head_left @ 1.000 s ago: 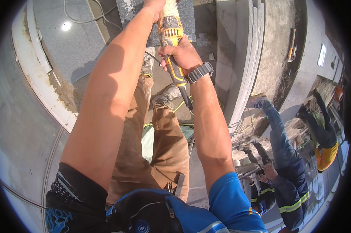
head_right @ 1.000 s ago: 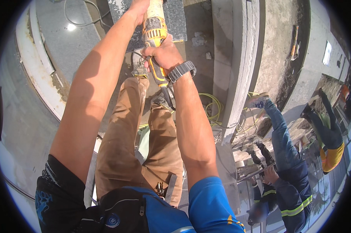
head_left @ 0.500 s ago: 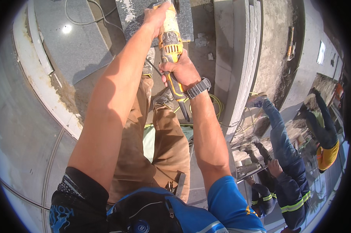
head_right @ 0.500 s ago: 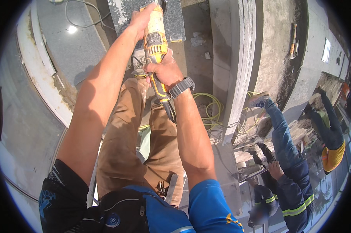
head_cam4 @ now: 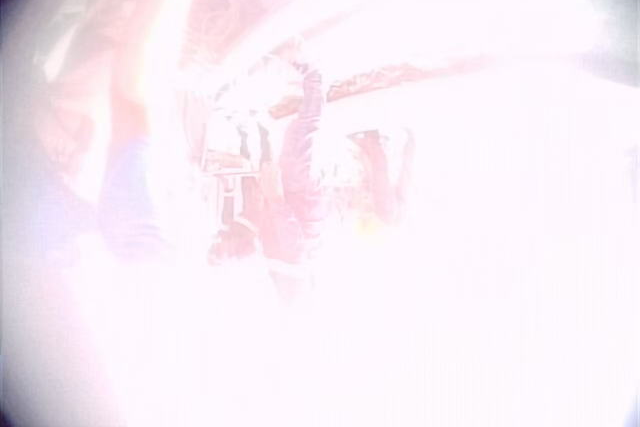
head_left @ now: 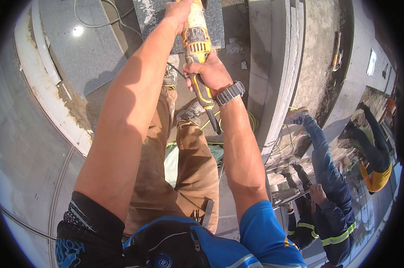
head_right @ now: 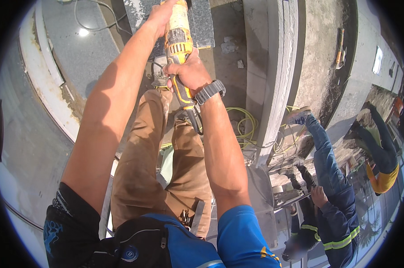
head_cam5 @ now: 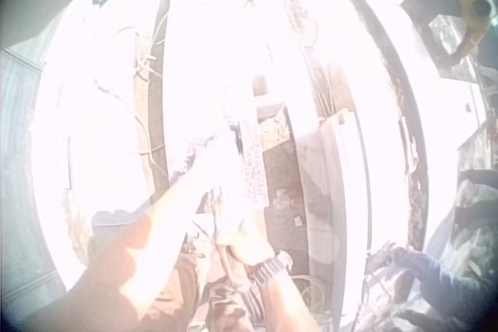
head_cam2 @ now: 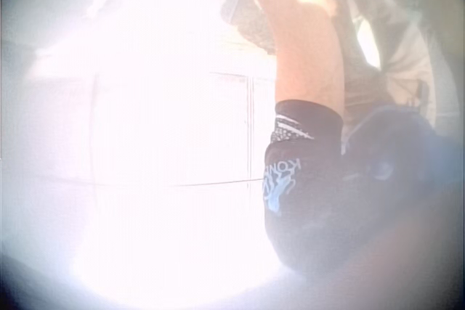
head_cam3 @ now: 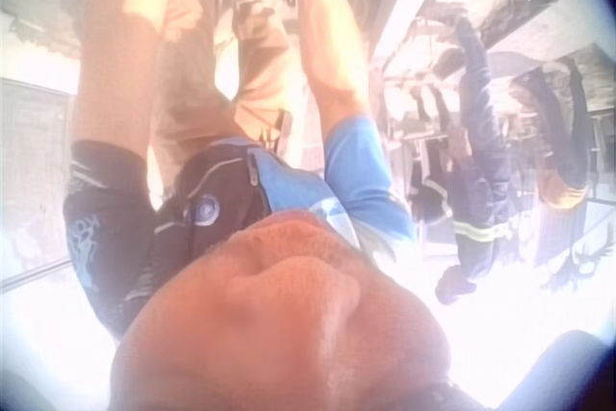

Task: The person uses a handheld angle grinder to cut a dark stone slab placed on a concrete ledge. The person holds the tool with both hands and moves it along the slab's surface, generating dust. Other workers are visible in the background.

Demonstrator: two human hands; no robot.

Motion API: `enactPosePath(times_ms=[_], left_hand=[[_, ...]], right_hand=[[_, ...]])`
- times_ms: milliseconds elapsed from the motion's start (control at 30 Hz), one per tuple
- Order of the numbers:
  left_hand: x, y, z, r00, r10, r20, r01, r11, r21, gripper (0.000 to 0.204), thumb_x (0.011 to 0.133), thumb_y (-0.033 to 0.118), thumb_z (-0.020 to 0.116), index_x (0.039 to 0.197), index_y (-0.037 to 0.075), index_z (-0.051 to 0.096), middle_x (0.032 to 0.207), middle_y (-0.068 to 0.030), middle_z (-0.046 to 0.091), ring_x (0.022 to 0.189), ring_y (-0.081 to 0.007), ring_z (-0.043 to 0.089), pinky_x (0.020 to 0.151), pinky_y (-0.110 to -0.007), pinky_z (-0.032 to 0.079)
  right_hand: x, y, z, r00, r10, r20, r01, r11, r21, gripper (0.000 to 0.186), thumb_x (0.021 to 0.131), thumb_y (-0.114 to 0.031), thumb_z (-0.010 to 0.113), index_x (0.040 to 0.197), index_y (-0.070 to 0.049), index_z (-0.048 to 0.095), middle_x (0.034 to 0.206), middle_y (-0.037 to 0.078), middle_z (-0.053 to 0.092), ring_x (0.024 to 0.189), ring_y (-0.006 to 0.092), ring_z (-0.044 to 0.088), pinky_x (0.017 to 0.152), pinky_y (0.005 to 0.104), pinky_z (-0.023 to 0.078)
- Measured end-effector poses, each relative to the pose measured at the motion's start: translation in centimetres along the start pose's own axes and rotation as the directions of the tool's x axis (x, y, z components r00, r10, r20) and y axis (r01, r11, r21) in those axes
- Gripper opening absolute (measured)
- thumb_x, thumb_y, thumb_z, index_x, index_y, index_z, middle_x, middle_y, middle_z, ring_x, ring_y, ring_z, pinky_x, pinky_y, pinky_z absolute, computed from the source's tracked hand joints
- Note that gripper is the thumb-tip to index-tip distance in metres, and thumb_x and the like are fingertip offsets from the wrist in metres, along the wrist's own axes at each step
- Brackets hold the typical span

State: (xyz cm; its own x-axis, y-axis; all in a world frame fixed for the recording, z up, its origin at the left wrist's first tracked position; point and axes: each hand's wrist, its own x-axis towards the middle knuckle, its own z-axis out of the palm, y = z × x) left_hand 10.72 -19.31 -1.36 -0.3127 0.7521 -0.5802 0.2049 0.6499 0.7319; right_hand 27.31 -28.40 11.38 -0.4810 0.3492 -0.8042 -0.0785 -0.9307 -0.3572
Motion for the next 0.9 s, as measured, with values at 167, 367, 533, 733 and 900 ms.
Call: enactPosePath(times_ms=[167,367,533,733,900], left_hand=[[1.7,0.5,-0.2,1.000,0.000,-0.004,0.000,1.000,-0.007,0.039,0.100,0.030,0.064,0.111,-0.007,0.065,0.097,-0.0197,0.072,0.082,-0.0286,0.072,0.066,-0.043,0.061],[1.0,0.6,-0.1,0.998,-0.056,0.018,0.058,0.992,-0.110,0.040,0.099,0.031,0.066,0.110,-0.008,0.066,0.095,-0.0193,0.073,0.078,-0.0276,0.073,0.064,-0.043,0.061],[-1.8,0.1,-0.3,0.980,-0.183,0.071,0.197,0.929,-0.313,0.041,0.099,0.031,0.068,0.109,-0.009,0.066,0.093,-0.0190,0.073,0.075,-0.0268,0.073,0.062,-0.042,0.062],[-4.2,0.0,-0.3,0.947,-0.294,0.132,0.320,0.810,-0.491,0.043,0.099,0.032,0.070,0.107,-0.010,0.067,0.091,-0.0187,0.073,0.072,-0.0258,0.074,0.060,-0.042,0.062],[-4.2,-0.1,-0.6,0.949,-0.289,0.126,0.312,0.809,-0.498,0.044,0.099,0.032,0.070,0.107,-0.011,0.067,0.090,-0.0186,0.074,0.071,-0.0255,0.074,0.060,-0.042,0.063]], right_hand=[[1.4,-1.2,-0.1,0.999,0.003,0.035,-0.004,1.000,0.019,0.055,0.086,0.005,0.073,0.122,-0.007,0.035,0.083,0.014,0.064,0.055,0.0225,0.066,0.047,0.0386,0.058],[1.5,-0.7,-0.5,0.999,0.004,0.042,-0.005,1.000,0.005,0.053,0.086,0.006,0.072,0.122,-0.005,0.035,0.083,0.014,0.064,0.055,0.0219,0.065,0.047,0.0382,0.058],[-0.5,0.5,0.1,0.999,0.013,-0.045,-0.014,1.000,-0.012,0.058,0.083,0.006,0.074,0.122,-0.006,0.033,0.083,0.013,0.063,0.053,0.0210,0.065,0.044,0.0357,0.056],[-2.1,2.7,-0.1,0.998,0.002,-0.067,-0.003,1.000,-0.012,0.061,0.082,0.007,0.073,0.124,-0.006,0.032,0.083,0.013,0.062,0.052,0.0209,0.064,0.043,0.0355,0.054],[-2.0,2.8,0.1,0.997,0.013,-0.081,-0.015,1.000,-0.027,0.062,0.081,0.007,0.073,0.125,-0.006,0.032,0.083,0.013,0.062,0.052,0.0217,0.064,0.043,0.0363,0.055]])
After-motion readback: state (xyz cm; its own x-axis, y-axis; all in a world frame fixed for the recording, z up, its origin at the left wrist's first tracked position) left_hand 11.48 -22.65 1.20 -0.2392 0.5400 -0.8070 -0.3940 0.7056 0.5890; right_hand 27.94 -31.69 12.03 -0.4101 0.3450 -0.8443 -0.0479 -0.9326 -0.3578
